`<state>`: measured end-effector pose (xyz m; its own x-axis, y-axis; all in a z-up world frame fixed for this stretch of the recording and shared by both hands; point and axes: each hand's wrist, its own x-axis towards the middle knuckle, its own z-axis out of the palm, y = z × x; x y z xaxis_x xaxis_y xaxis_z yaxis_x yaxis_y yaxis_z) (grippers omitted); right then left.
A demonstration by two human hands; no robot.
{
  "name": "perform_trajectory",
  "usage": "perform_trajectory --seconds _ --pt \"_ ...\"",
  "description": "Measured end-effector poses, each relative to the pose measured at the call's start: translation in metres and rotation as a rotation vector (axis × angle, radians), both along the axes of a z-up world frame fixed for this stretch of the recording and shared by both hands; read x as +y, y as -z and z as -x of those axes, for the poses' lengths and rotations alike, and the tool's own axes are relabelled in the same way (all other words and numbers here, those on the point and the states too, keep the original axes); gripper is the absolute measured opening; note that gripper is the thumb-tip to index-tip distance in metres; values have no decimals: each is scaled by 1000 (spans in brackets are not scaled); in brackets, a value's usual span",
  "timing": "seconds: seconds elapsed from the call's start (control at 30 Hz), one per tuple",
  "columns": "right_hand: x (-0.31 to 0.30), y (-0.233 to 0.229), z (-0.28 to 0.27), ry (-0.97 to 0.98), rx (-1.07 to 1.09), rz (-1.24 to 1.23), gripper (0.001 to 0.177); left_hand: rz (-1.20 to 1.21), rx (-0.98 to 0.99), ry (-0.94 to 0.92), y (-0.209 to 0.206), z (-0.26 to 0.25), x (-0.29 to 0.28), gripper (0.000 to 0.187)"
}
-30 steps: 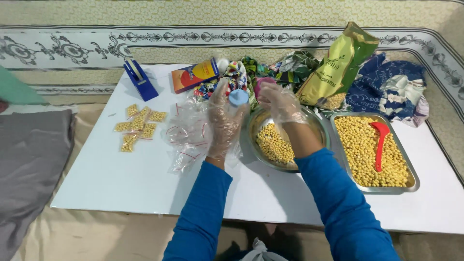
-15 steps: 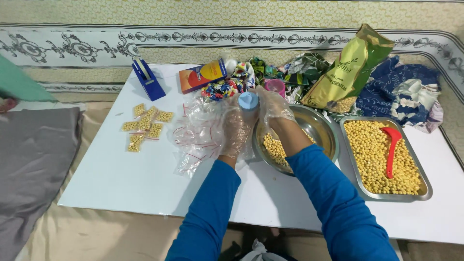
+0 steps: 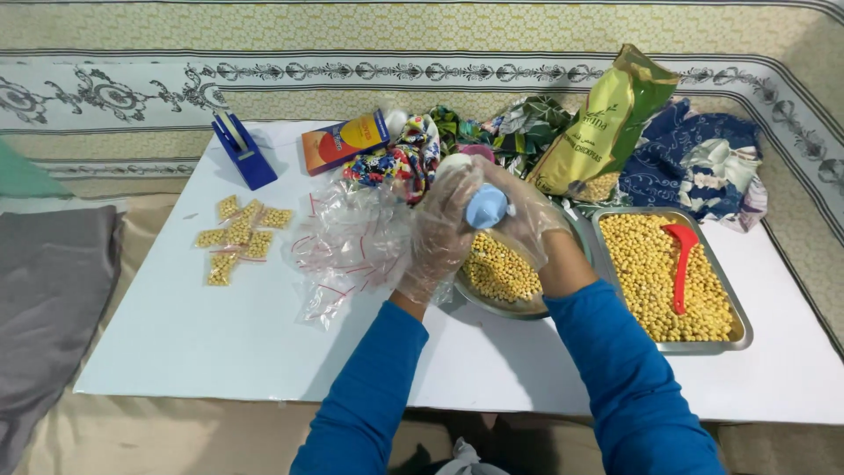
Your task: Sorting and transferring nuts from a tray to a bowl using a scoop and hands
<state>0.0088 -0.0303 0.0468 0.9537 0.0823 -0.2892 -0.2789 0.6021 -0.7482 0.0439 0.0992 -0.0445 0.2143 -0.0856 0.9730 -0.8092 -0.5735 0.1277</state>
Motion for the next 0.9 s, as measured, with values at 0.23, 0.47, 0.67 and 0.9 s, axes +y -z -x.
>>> perform_trajectory --seconds 0.23,0.47,0.67,0.9 --pt "-30 3 -12 -22 -221 821 70 82 311 331 -11 43 -25 70" --pt "-52 14 -21 383 -484 925 114 -35 747 240 -5 51 -29 80" --pt "-43 20 -3 342 -514 1022 112 13 780 294 -11 54 -29 73" --pt "-58 18 -4 300 -495 949 104 39 618 301 14 39 -30 75"
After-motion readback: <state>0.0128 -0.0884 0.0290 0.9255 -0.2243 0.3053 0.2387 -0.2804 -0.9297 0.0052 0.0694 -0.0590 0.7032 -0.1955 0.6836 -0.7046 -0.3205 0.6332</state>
